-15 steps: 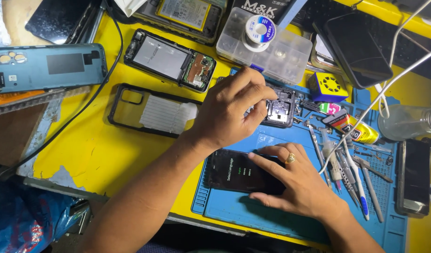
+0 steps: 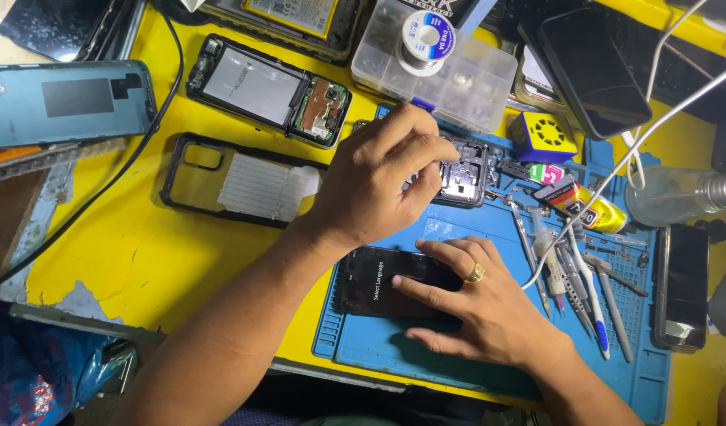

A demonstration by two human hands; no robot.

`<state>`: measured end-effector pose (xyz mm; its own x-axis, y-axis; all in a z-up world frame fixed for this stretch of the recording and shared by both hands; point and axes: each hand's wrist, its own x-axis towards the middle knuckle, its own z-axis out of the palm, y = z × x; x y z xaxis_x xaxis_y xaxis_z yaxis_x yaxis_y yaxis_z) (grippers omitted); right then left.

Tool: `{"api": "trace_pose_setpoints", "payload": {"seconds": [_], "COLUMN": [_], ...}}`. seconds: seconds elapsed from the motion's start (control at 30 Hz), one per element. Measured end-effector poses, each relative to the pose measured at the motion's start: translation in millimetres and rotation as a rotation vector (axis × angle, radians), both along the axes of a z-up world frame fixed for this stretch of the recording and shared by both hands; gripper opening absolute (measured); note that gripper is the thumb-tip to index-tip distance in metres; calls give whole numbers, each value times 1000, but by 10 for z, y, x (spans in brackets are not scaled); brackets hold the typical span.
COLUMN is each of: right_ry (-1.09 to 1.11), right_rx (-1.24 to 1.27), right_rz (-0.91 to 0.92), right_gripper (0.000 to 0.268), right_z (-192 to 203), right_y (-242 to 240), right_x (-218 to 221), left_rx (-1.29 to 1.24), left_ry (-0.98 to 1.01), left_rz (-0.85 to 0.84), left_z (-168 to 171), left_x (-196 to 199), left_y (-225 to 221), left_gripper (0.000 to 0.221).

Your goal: Connecting internal components and testing a mobile phone motherboard during a repair process.

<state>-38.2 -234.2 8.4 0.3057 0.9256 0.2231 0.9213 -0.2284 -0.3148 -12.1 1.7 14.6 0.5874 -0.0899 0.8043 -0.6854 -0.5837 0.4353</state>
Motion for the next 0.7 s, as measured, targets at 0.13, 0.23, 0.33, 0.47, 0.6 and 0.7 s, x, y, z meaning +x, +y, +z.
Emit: {"api": "trace_pose_setpoints", "payload": {"seconds": [0.13,0.23,0.33,0.47,0.6,0.7], "right_ry": [-18,11,14,34,76,68], "right_rx": [-14,4,-4,-16,25,75], "right_rz": [0,0,-14,-30,-29,-30], "right_gripper": [57,59,67,70,52,29], "right_z": [8,-4,-14,9,66,86], "right_y": [13,-9,-26,-46,-89,-121], "right_x": [8,9,18,45,82,111], "left_rx": [-3,4,5,0,-9,-4], "left_ry": [-1,8,1,-7,-17,-24], "left_rz": [-2,12,12,7,-3,-9], "left_z": [-16,-25,-26,-21,-16,-14], "left_x": [8,4,12,19,22,24], "left_y": [-1,-5,-2,2,0,5], "left_gripper": [22,22,22,21,20,19]}}
